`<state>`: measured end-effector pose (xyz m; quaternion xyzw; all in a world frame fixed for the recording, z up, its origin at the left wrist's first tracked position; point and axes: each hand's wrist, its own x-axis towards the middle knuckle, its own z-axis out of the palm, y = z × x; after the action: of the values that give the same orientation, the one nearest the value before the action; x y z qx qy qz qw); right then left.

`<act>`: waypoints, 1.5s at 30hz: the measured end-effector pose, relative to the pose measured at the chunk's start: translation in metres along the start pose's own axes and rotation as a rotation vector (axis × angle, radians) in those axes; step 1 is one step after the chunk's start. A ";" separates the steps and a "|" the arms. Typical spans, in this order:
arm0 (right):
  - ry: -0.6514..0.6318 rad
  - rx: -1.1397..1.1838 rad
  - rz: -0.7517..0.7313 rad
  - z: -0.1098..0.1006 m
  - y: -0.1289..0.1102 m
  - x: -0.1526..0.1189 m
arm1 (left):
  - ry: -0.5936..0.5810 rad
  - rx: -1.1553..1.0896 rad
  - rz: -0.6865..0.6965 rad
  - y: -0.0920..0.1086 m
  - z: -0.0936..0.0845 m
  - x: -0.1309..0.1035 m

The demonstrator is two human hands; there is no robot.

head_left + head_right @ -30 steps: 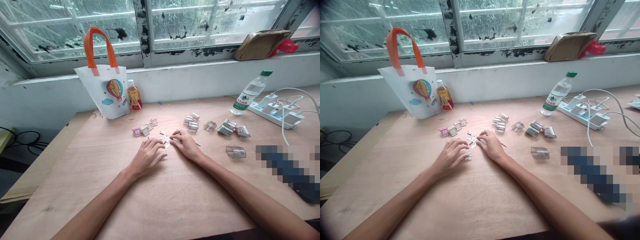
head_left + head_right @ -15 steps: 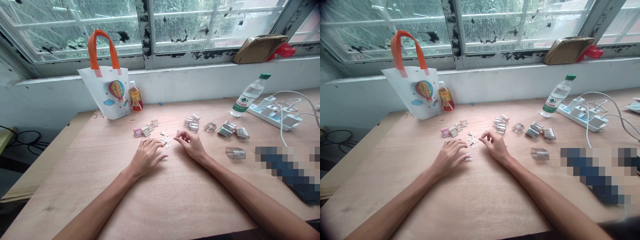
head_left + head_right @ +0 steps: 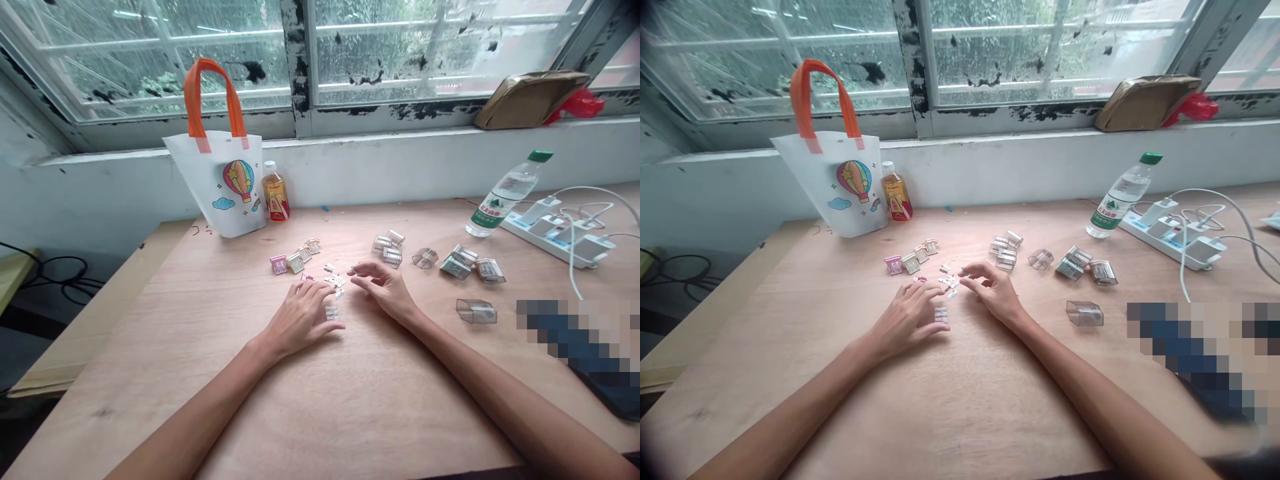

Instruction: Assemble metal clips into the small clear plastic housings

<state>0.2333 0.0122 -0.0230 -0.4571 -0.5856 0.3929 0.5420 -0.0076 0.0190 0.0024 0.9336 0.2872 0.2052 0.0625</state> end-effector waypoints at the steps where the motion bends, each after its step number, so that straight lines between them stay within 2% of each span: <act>1: -0.005 0.016 0.005 0.000 0.000 0.000 | -0.017 -0.006 -0.007 0.000 0.000 0.000; 7: -0.040 0.116 0.056 0.000 0.003 0.001 | -0.049 -0.041 -0.010 -0.001 -0.004 -0.001; 11: -0.024 0.053 0.057 -0.002 0.004 0.002 | -0.063 -0.087 0.003 -0.004 -0.004 -0.002; 16: 0.037 -0.096 -0.068 -0.001 0.002 0.001 | -0.021 -0.079 -0.030 -0.006 -0.002 -0.002; 19: -0.018 -0.149 -0.099 0.004 -0.003 -0.002 | 0.048 -0.118 -0.065 -0.005 -0.001 -0.003; 23: -0.083 -0.164 -0.064 0.012 -0.009 -0.008 | 0.180 -0.333 -0.156 -0.005 0.001 -0.004; 28: -0.034 -0.091 -0.036 0.014 -0.013 -0.012 | 0.224 -0.553 -0.214 0.005 0.003 -0.001; 31: -0.019 0.026 0.024 0.016 -0.015 -0.014 | 0.252 -0.751 -0.358 0.015 0.008 0.001; 34: -0.067 0.171 0.089 0.022 -0.017 -0.015 | 0.294 -0.886 -0.479 0.024 0.012 0.001; 37: -0.125 0.245 0.122 0.028 -0.018 -0.015 | 0.294 -0.918 -0.522 0.025 0.014 0.002; 42: -0.108 0.262 0.144 0.029 -0.017 -0.015 | 0.305 -1.112 -0.577 0.022 0.014 0.004; 45: -0.094 0.250 0.128 0.029 -0.018 -0.019 | 0.268 -1.194 -0.609 0.024 0.014 0.005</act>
<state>0.2026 -0.0102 -0.0146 -0.4035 -0.5264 0.5177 0.5405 0.0142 0.0022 -0.0034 0.5832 0.3798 0.4154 0.5857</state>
